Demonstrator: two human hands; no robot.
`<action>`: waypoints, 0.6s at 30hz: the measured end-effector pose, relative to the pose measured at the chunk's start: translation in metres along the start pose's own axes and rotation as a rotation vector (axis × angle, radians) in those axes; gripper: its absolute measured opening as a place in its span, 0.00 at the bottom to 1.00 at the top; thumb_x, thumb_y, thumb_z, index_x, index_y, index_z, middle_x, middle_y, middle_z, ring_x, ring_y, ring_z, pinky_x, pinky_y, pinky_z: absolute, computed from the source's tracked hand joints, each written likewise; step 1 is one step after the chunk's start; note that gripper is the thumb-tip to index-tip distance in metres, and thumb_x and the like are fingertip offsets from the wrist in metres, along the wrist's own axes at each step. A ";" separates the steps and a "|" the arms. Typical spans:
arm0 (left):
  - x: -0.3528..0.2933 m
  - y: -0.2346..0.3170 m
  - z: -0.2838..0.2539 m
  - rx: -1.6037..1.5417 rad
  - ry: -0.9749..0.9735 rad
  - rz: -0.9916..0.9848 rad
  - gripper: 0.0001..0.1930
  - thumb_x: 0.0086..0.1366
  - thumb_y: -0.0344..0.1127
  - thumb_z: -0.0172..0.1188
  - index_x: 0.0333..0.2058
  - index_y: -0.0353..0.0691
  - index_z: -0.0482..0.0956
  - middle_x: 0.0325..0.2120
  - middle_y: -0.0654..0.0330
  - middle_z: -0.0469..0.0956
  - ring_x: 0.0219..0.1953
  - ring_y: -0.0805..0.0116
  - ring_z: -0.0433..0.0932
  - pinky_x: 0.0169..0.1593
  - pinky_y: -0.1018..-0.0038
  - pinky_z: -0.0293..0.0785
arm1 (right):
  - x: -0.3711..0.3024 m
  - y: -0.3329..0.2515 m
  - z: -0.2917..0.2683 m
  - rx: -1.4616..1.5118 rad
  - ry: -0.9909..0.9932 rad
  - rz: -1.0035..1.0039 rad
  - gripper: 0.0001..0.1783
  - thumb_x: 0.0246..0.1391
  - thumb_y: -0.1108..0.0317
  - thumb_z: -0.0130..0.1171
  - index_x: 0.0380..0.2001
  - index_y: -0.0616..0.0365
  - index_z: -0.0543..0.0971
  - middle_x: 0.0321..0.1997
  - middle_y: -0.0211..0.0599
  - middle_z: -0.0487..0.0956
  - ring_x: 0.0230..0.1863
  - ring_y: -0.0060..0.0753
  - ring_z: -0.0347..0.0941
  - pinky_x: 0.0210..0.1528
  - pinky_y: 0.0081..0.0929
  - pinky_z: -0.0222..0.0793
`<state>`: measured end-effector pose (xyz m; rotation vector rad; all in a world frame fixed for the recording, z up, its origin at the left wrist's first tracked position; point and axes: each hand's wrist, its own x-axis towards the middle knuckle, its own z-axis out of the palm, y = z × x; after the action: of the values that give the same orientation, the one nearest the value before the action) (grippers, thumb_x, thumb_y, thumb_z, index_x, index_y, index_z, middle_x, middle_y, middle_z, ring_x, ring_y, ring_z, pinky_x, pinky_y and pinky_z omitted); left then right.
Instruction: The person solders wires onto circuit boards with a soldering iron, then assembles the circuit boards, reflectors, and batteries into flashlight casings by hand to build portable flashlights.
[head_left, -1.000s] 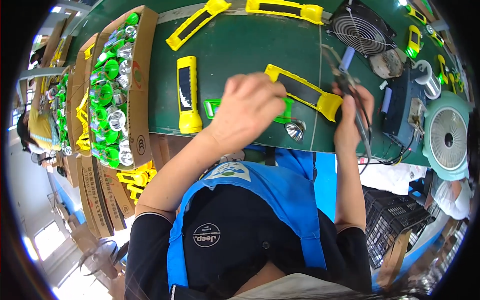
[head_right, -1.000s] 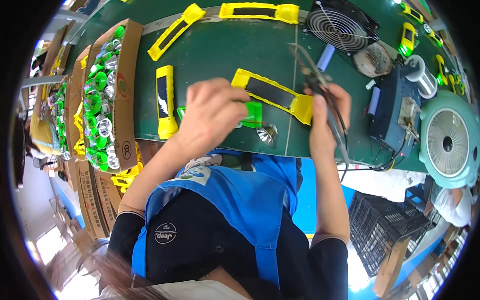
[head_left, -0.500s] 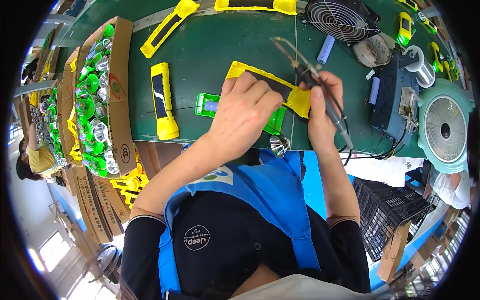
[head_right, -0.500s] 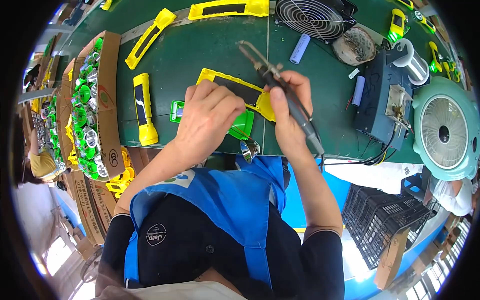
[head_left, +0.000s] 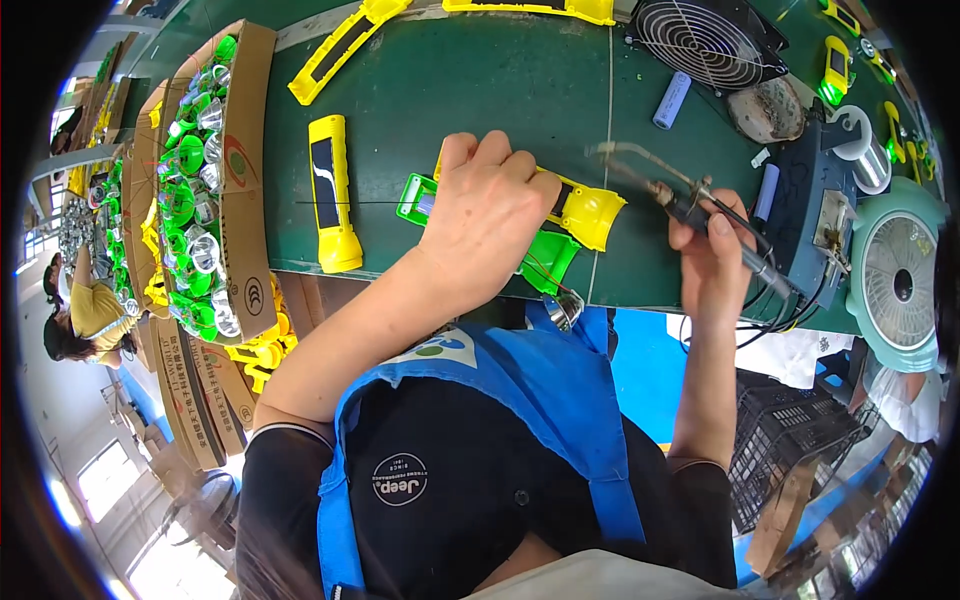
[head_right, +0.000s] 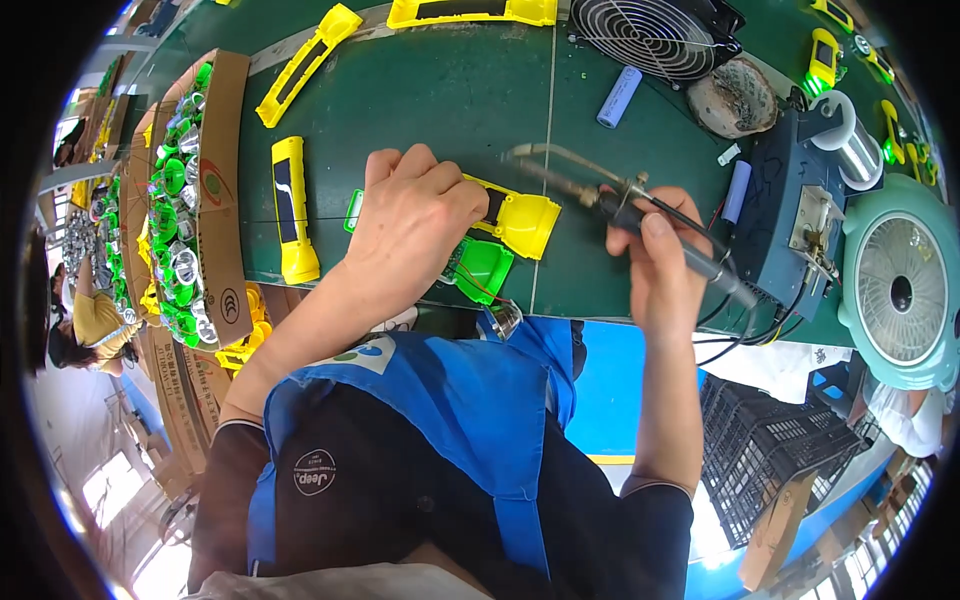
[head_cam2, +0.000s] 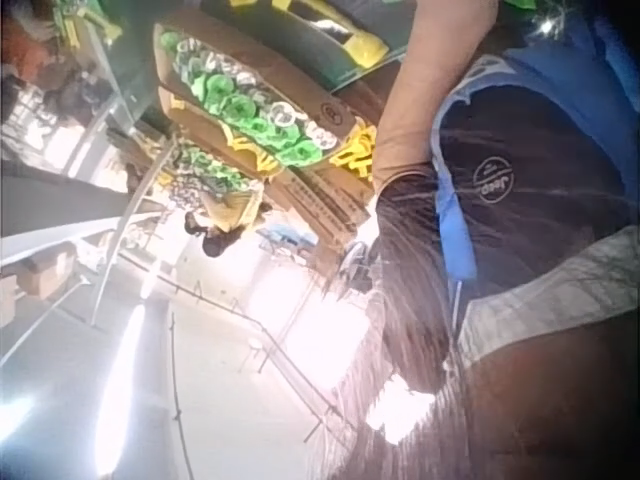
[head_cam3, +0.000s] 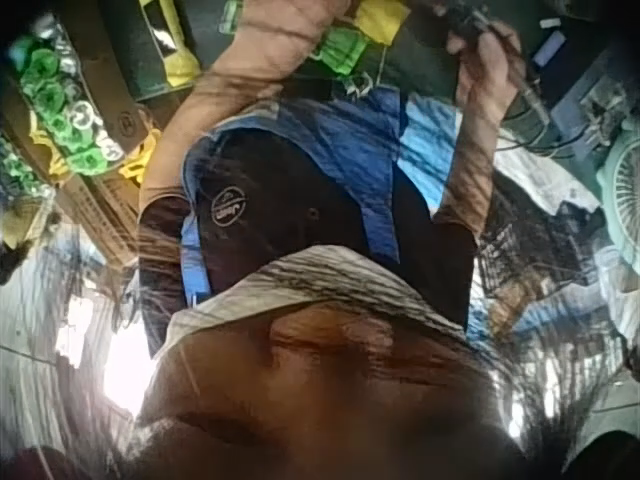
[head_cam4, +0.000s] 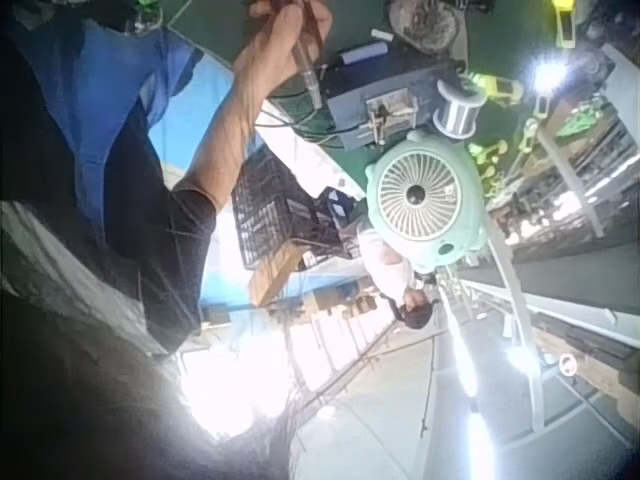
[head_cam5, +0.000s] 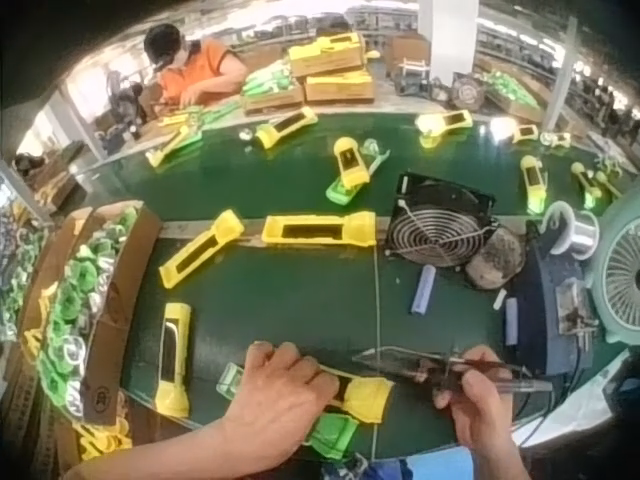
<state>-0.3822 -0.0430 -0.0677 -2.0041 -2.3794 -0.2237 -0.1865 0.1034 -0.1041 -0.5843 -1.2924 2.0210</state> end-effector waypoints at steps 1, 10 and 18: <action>0.002 0.000 -0.002 0.014 -0.029 0.017 0.02 0.50 0.31 0.60 0.25 0.45 0.78 0.23 0.65 0.73 0.35 0.65 0.70 0.46 0.66 0.61 | 0.002 -0.008 -0.001 -0.066 -0.005 0.064 0.16 0.57 0.63 0.55 0.39 0.68 0.71 0.30 0.41 0.75 0.29 0.26 0.71 0.38 0.24 0.68; 0.013 0.004 -0.010 0.051 -0.137 0.038 0.02 0.46 0.28 0.58 0.22 0.41 0.76 0.21 0.61 0.75 0.33 0.63 0.73 0.44 0.66 0.62 | 0.015 -0.026 0.005 -0.389 -0.155 0.260 0.10 0.53 0.71 0.59 0.34 0.68 0.73 0.26 0.37 0.78 0.25 0.21 0.75 0.30 0.17 0.71; 0.017 0.004 -0.012 0.056 -0.157 0.014 0.02 0.47 0.27 0.58 0.22 0.40 0.77 0.20 0.61 0.75 0.34 0.62 0.73 0.44 0.65 0.62 | 0.027 -0.034 0.011 -0.481 -0.210 0.299 0.11 0.51 0.70 0.60 0.33 0.67 0.74 0.26 0.36 0.78 0.26 0.21 0.76 0.29 0.17 0.72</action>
<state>-0.3822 -0.0268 -0.0536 -2.0849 -2.4294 0.0013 -0.2022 0.1260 -0.0694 -0.8418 -1.9425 2.0494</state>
